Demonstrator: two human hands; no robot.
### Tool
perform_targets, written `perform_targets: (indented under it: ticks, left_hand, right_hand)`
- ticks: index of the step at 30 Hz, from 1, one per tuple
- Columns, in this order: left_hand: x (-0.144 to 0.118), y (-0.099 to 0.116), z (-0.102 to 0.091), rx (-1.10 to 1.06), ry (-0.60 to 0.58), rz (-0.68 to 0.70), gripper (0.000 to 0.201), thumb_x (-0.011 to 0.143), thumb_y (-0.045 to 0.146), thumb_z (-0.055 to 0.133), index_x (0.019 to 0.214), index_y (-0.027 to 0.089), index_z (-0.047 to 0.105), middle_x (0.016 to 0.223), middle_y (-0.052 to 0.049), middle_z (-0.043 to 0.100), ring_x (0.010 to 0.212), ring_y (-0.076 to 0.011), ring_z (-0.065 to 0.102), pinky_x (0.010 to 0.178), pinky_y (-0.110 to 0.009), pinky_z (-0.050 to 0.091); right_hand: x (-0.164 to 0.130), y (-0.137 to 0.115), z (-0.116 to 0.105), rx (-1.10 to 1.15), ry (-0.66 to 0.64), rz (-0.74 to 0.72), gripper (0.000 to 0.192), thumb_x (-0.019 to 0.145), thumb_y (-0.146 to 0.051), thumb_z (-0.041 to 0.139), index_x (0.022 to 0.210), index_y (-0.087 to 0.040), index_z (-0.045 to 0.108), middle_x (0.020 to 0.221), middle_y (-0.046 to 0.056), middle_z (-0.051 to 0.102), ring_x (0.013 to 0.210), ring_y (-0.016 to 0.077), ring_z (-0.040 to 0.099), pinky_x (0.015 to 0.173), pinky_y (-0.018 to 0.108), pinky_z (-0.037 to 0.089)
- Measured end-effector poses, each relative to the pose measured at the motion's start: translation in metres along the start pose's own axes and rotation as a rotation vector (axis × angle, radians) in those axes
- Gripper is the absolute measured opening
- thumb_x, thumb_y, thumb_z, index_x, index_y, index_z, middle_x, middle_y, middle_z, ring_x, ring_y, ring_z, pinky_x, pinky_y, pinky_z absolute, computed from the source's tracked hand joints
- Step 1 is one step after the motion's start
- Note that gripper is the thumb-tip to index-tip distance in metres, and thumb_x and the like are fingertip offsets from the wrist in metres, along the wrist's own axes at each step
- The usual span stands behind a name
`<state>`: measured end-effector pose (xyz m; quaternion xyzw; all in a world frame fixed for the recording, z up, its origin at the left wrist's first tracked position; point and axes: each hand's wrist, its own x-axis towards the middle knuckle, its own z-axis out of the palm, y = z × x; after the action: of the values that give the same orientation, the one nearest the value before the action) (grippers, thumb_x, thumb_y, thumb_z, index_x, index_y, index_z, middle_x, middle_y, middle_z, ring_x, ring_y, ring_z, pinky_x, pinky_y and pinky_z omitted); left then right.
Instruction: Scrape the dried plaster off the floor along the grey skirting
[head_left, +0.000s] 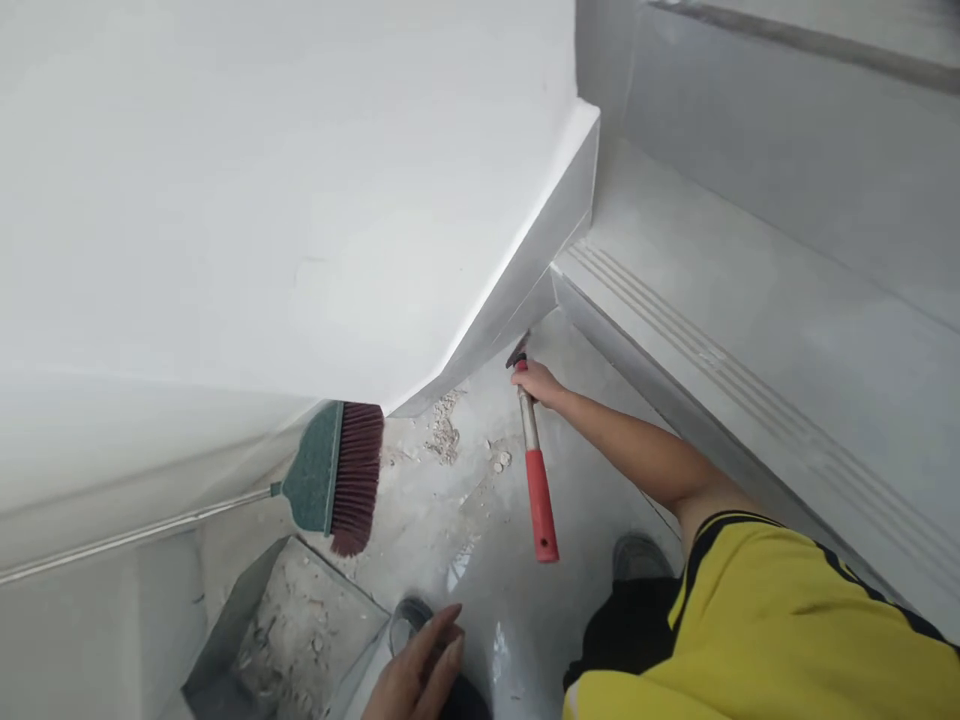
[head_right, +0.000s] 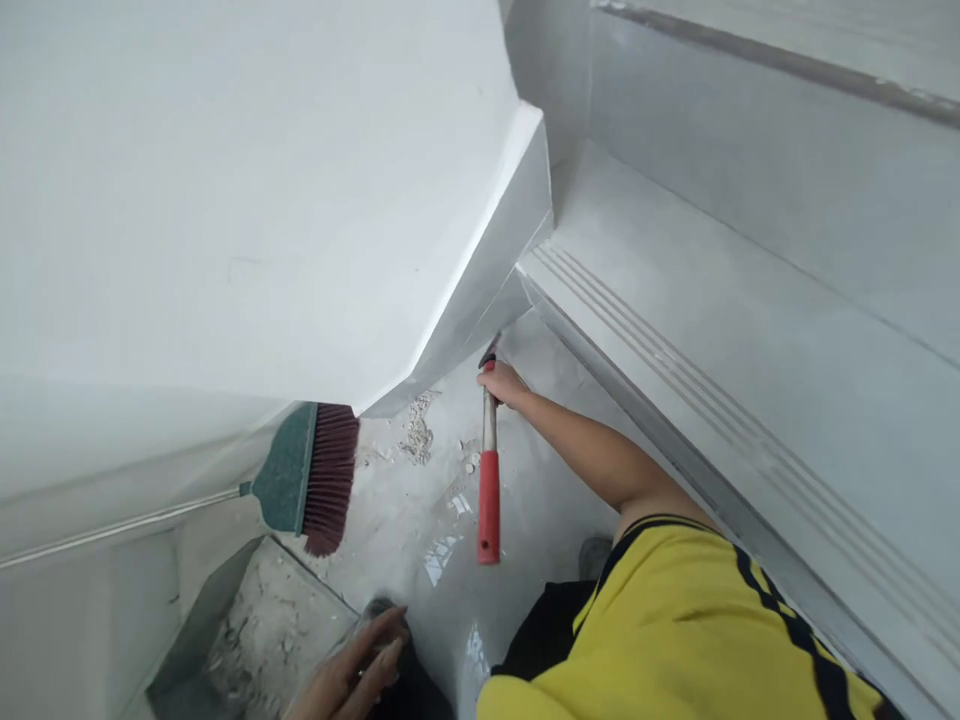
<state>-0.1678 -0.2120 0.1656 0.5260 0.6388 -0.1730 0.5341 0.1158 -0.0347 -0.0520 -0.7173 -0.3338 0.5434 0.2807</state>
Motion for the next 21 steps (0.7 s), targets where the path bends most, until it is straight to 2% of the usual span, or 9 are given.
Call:
perform_targets:
  ticks: [3, 5, 7, 11, 13, 18, 21]
  left_hand:
    - [-0.004, 0.015, 0.005, -0.209, -0.019, -0.046, 0.063, 0.08, 0.062, 0.036, 0.122, 0.017, 0.052, 0.1, -0.008, 0.064, 0.077, -0.0169, 0.06, 0.069, -0.026, 0.048]
    - [-0.005, 0.022, 0.008, -0.284, -0.018, -0.056, 0.07, 0.078, 0.067, 0.036, 0.122, 0.015, 0.052, 0.098, -0.009, 0.063, 0.076, -0.0167, 0.058, 0.067, -0.027, 0.047]
    - [-0.005, 0.026, 0.01, -0.29, -0.024, -0.056, 0.072, 0.076, 0.069, 0.037, 0.122, 0.015, 0.052, 0.099, -0.009, 0.063, 0.076, -0.0163, 0.058, 0.067, -0.026, 0.047]
    - [-0.003, 0.027, 0.011, -0.2, -0.052, -0.072, 0.069, 0.078, 0.065, 0.039, 0.125, 0.016, 0.049, 0.099, -0.008, 0.063, 0.079, -0.0157, 0.058, 0.069, -0.024, 0.046]
    - [-0.003, 0.026, 0.011, -0.143, -0.069, -0.106, 0.066, 0.079, 0.062, 0.04, 0.126, 0.017, 0.048, 0.099, -0.007, 0.063, 0.08, -0.0158, 0.058, 0.07, -0.024, 0.046]
    - [-0.003, 0.028, 0.011, -0.073, -0.047, -0.039, 0.059, 0.082, 0.056, 0.04, 0.124, 0.016, 0.049, 0.099, -0.006, 0.063, 0.083, -0.0155, 0.058, 0.076, -0.024, 0.045]
    - [-0.003, 0.028, 0.011, -0.038, -0.031, -0.035, 0.056, 0.083, 0.053, 0.038, 0.124, 0.017, 0.049, 0.098, -0.005, 0.063, 0.083, -0.0151, 0.058, 0.077, -0.023, 0.044]
  right_hand:
    - [0.006, 0.003, 0.004, 0.504, -0.012, 0.129, 0.006, 0.07, -0.022, 0.049, 0.072, -0.017, 0.046, 0.048, -0.002, 0.045, 0.046, 0.0124, 0.049, 0.043, 0.021, 0.035]
    - [0.013, 0.001, -0.002, 0.705, 0.013, 0.151, 0.007, 0.07, -0.02, 0.05, 0.069, -0.018, 0.043, 0.044, -0.004, 0.041, 0.041, 0.0104, 0.045, 0.04, 0.02, 0.033]
    - [0.024, -0.004, -0.017, 0.808, 0.018, 0.148, 0.008, 0.071, -0.017, 0.051, 0.07, -0.018, 0.044, 0.043, -0.005, 0.04, 0.039, 0.0093, 0.042, 0.039, 0.019, 0.033]
    - [0.043, -0.008, -0.058, 0.821, -0.086, 0.224, 0.009, 0.076, -0.017, 0.052, 0.07, -0.017, 0.046, 0.043, -0.005, 0.039, 0.037, 0.0081, 0.039, 0.036, 0.018, 0.03]
    - [0.042, -0.004, -0.068, 0.797, -0.084, 0.247, 0.011, 0.078, -0.019, 0.054, 0.071, -0.016, 0.046, 0.043, -0.004, 0.04, 0.037, 0.0082, 0.039, 0.034, 0.018, 0.028]
    - [0.022, 0.001, -0.054, 0.829, 0.1, 0.313, 0.012, 0.078, -0.019, 0.054, 0.07, -0.016, 0.046, 0.043, -0.004, 0.042, 0.037, 0.0086, 0.041, 0.035, 0.019, 0.031]
    - [0.024, -0.008, -0.05, 0.796, 0.138, 0.27, 0.014, 0.075, -0.017, 0.055, 0.067, -0.016, 0.045, 0.041, -0.004, 0.04, 0.037, 0.0091, 0.042, 0.035, 0.019, 0.032]
